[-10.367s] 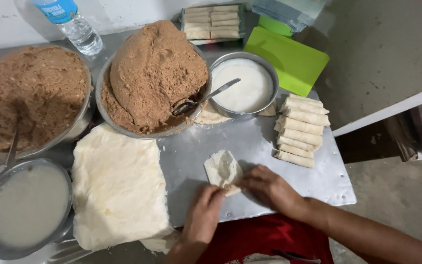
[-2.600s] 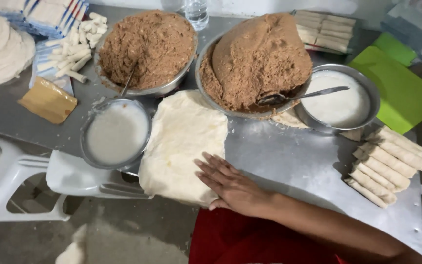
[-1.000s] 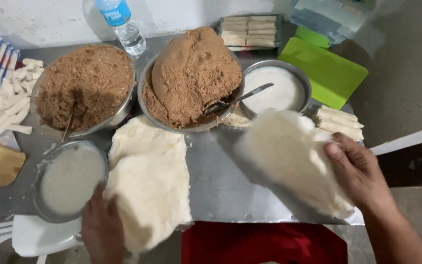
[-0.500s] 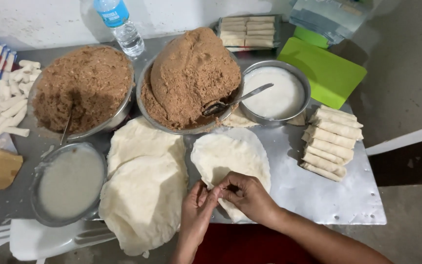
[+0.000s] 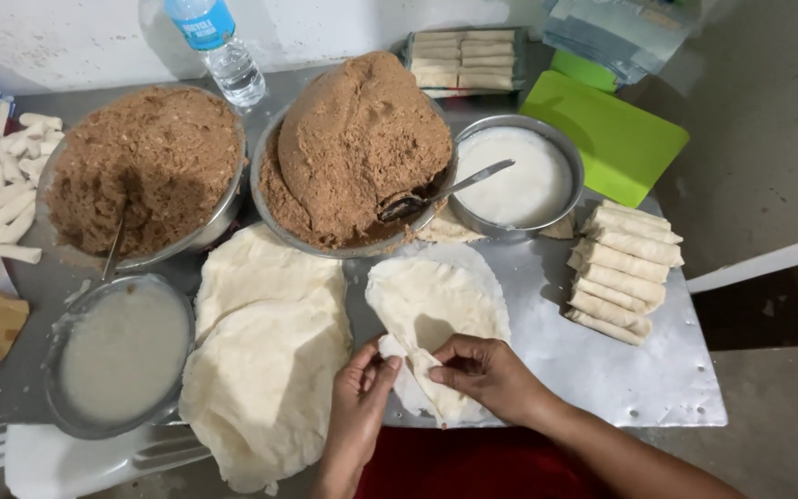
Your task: Manually wrapping and rolling food filling into thin dough sheets to create spring rolls or similar items.
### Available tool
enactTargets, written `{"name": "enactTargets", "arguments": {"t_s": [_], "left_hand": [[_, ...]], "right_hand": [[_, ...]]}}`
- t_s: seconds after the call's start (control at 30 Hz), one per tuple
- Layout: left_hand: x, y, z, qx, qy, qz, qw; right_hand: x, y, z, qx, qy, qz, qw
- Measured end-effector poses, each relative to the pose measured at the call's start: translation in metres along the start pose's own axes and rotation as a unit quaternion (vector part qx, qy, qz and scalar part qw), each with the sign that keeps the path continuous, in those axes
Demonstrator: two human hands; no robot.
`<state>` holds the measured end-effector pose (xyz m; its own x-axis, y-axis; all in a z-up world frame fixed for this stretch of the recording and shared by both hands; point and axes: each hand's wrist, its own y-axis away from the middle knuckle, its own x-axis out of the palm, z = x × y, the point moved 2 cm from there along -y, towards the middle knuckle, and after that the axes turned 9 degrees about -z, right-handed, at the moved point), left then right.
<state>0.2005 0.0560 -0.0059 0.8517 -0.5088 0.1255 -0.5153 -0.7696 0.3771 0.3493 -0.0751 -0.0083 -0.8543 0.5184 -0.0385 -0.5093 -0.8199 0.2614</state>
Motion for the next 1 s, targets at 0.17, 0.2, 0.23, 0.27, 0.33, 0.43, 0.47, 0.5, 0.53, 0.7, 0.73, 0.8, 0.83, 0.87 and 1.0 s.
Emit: {"name": "enactTargets", "arguments": {"t_s": [0.17,0.2,0.23,0.27,0.33,0.43,0.47,0.5,0.53,0.7,0.73,0.8,0.83,0.87,1.0], "left_hand": [[0.018,0.016,-0.016,0.075,-0.040,0.040,0.996],[0.018,0.016,-0.016,0.076,-0.041,0.039,0.996],[0.017,0.016,-0.016,0.077,-0.042,0.038,0.995],[0.017,0.016,-0.017,0.077,-0.043,0.038,0.995],[-0.003,-0.001,0.013,0.018,-0.046,-0.004,0.999],[-0.014,-0.012,0.030,-0.027,0.002,-0.039,0.999],[-0.013,-0.015,0.029,-0.010,0.051,-0.032,0.998],[-0.013,-0.015,0.032,-0.012,0.050,-0.030,0.998],[-0.014,-0.016,0.034,-0.009,0.048,-0.049,0.998],[-0.024,-0.016,0.017,0.027,0.064,-0.099,0.993],[-0.027,-0.018,0.015,0.028,0.058,-0.105,0.992],[-0.025,-0.013,0.002,0.026,0.053,-0.111,0.992],[-0.020,-0.006,-0.009,0.004,0.052,-0.106,0.993],[-0.015,-0.001,-0.021,-0.017,0.051,-0.099,0.994],[-0.013,0.019,0.008,-0.048,0.056,-0.060,0.995]], "right_hand": [[0.010,-0.002,0.000,-0.087,-0.073,-0.028,0.993],[0.010,0.000,0.002,-0.087,-0.073,-0.027,0.993],[0.011,0.001,0.003,-0.057,-0.071,-0.009,0.996],[0.012,0.002,0.003,-0.027,-0.068,0.008,0.997],[0.008,0.008,0.011,-0.057,-0.033,0.014,0.998],[0.006,0.012,0.019,-0.148,0.040,-0.017,0.988],[0.004,0.013,0.023,-0.210,0.077,-0.056,0.973],[0.003,0.015,0.020,-0.208,0.077,-0.058,0.973],[0.003,0.017,0.019,-0.232,0.104,-0.051,0.966],[0.002,0.031,0.015,-0.390,0.309,-0.015,0.867],[0.001,0.032,0.015,-0.409,0.327,-0.013,0.852],[0.001,0.031,0.011,-0.427,0.345,-0.011,0.836],[-0.001,0.029,0.008,-0.416,0.316,-0.035,0.852],[-0.002,0.026,0.005,-0.405,0.286,-0.062,0.866],[0.005,0.007,-0.028,-0.365,0.316,-0.130,0.866]]}}
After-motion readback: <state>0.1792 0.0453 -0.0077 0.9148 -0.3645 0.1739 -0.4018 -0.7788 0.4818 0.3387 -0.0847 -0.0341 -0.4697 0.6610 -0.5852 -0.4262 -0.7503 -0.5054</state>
